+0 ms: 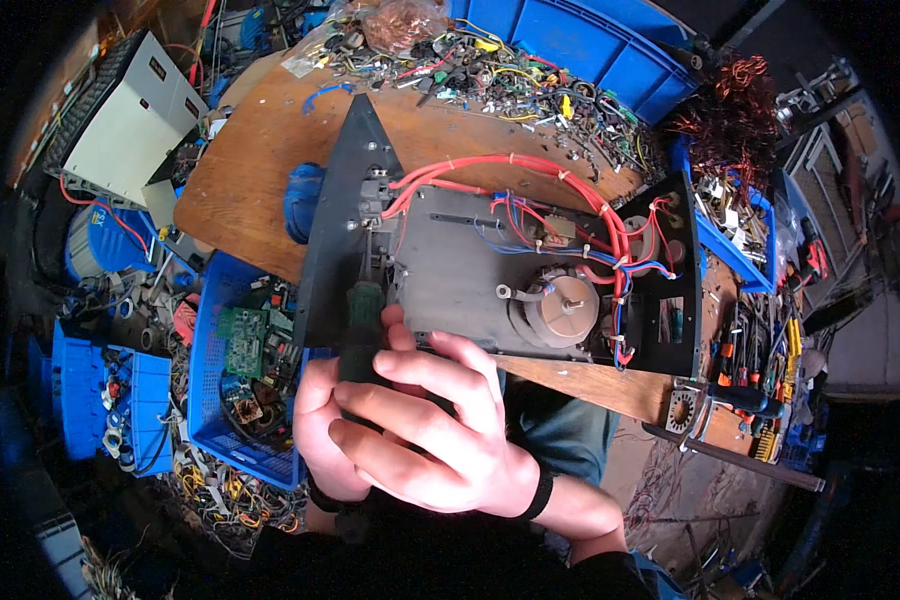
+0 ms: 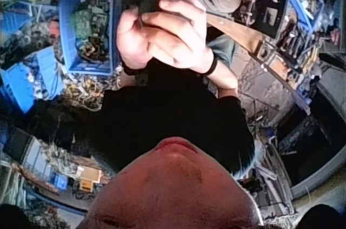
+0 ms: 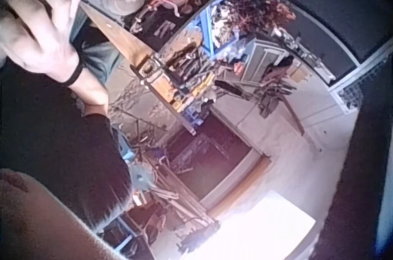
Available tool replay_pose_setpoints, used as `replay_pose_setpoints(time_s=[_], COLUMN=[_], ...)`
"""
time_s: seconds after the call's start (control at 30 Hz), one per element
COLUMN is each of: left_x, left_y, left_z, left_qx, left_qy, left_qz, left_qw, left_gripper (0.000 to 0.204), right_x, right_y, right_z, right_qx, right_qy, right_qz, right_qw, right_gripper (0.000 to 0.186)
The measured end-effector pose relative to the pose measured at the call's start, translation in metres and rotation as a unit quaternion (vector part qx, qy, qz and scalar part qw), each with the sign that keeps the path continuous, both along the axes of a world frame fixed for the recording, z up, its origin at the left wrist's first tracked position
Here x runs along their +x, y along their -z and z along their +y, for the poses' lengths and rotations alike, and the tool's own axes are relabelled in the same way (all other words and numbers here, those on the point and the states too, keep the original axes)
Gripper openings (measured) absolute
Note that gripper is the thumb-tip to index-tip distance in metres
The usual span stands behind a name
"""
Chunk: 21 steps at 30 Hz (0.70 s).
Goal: Disassembling and inspecting internal components of an electronic device with wiring and cooling fans.
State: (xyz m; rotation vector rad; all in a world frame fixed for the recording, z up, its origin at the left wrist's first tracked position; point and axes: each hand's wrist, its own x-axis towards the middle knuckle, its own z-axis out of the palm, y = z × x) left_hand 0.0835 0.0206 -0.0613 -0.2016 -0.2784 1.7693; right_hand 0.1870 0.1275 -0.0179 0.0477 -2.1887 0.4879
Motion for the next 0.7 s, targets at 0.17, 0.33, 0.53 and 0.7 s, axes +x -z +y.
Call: replay_pose_setpoints(time_s=[0.17, 0.33, 0.53, 0.7], left_x=[-0.014, -0.014, -0.012, -0.016], left_y=[0.004, 0.003, 0.004, -0.002], left_z=[0.004, 0.001, 0.002, 0.002], left_qx=[0.054, 0.057, 0.061, 0.060], left_qy=[0.027, 0.009, 0.011, 0.017], left_qz=[-0.014, -0.027, -0.021, -0.034], left_qw=[0.998, 0.998, 0.998, 0.998], left_gripper=[0.068, 0.074, 0.074, 0.065], right_x=[-0.014, -0.074, -0.081, -0.092], right_y=[0.006, 0.021, 0.013, 0.013], right_z=[0.031, 0.071, 0.078, 0.074], right_qx=[-0.217, -0.050, -0.010, 0.006], right_qy=[0.055, 0.083, 0.124, 0.131], right_qz=[-0.013, -0.071, -0.206, -0.201], right_qw=[0.975, 0.993, 0.971, 0.971], right_gripper=[0.016, 0.027, 0.022, 0.015])
